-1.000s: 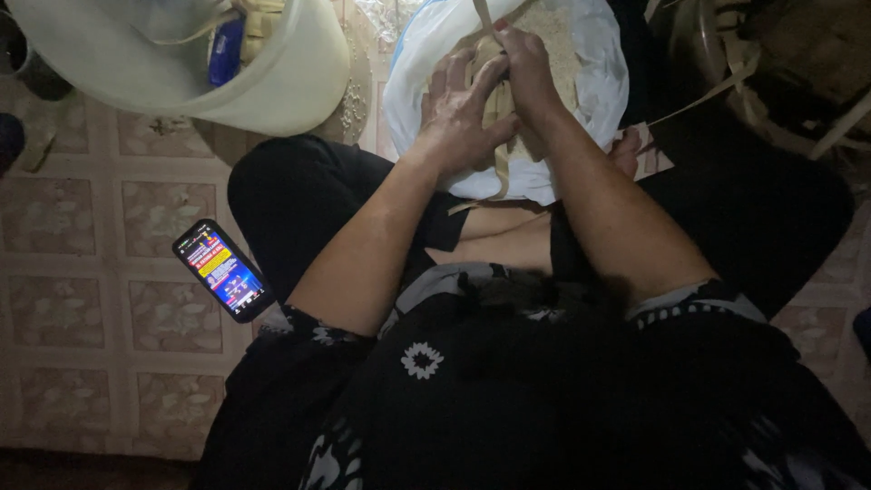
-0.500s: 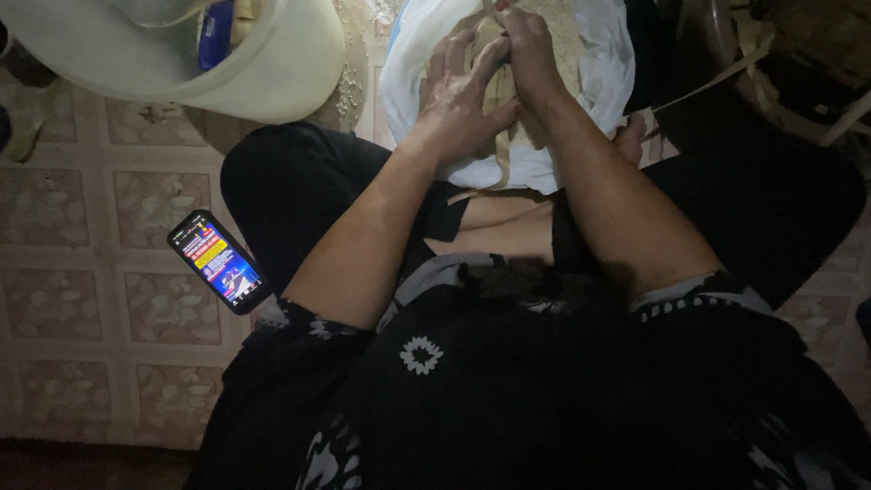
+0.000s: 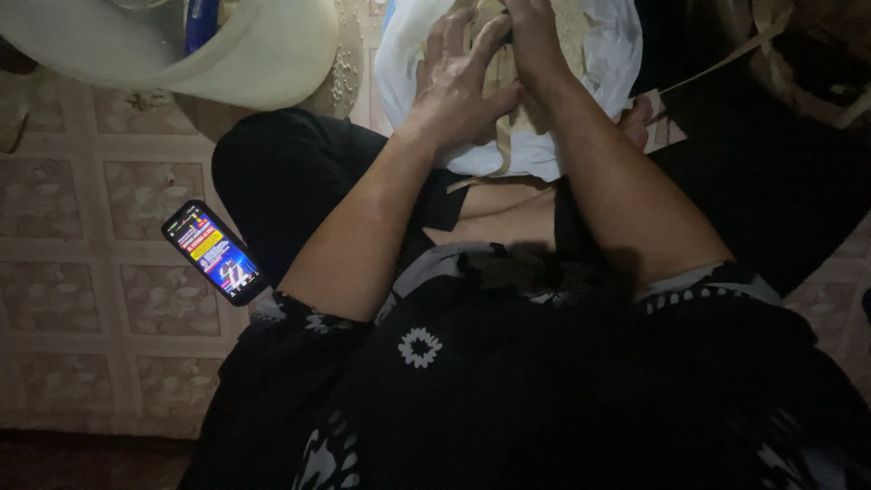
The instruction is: The person weaves a small pouch or container using dried palm leaf strips.
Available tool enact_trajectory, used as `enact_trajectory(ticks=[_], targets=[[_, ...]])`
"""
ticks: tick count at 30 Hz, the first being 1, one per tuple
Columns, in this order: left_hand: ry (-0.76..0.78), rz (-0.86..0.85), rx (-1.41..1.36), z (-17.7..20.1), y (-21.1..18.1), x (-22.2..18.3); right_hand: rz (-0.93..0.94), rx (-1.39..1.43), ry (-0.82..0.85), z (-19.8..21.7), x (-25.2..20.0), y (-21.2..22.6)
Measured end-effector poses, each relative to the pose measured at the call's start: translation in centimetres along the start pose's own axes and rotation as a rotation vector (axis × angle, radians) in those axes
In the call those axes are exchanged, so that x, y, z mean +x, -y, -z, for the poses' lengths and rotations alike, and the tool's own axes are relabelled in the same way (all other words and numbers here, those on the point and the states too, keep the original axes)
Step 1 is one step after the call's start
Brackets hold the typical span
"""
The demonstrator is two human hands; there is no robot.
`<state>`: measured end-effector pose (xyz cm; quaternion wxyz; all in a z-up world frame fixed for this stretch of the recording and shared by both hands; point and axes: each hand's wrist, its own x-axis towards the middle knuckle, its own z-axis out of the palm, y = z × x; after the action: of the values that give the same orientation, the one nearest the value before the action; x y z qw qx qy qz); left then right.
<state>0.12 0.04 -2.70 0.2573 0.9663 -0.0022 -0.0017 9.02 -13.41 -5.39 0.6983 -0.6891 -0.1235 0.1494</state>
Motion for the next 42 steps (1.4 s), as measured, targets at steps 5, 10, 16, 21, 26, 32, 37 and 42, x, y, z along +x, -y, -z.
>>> enact_trajectory(ticks=[5,10,16,21,26,32,37,42], targets=[[0.023,-0.001,-0.019,0.4,-0.2,0.0,-0.014,0.013,-0.006,-0.5,-0.1,1.5],[-0.059,-0.031,0.019,-0.3,0.3,-0.1,-0.028,0.026,-0.013,-0.6,-0.6,1.4],[-0.013,-0.018,-0.008,0.6,-0.4,-0.3,-0.046,0.042,-0.020,-0.4,-1.7,1.9],[-0.015,-0.022,-0.024,1.0,-0.7,-0.6,-0.062,0.053,-0.024,3.8,-5.1,-0.7],[-0.017,-0.008,-0.072,1.3,-1.0,-0.9,-0.076,0.063,-0.022,4.1,-8.6,-1.8],[-0.070,-0.037,-0.067,0.7,-0.6,-0.7,-0.096,0.074,-0.022,-0.9,-3.8,0.2],[-0.101,-0.056,-0.043,-0.3,0.1,-0.2,-0.104,0.084,-0.021,-1.5,-2.9,-2.2],[-0.055,-0.042,-0.048,0.2,-0.3,-0.4,-0.090,0.092,-0.028,-1.5,-2.3,-1.7]])
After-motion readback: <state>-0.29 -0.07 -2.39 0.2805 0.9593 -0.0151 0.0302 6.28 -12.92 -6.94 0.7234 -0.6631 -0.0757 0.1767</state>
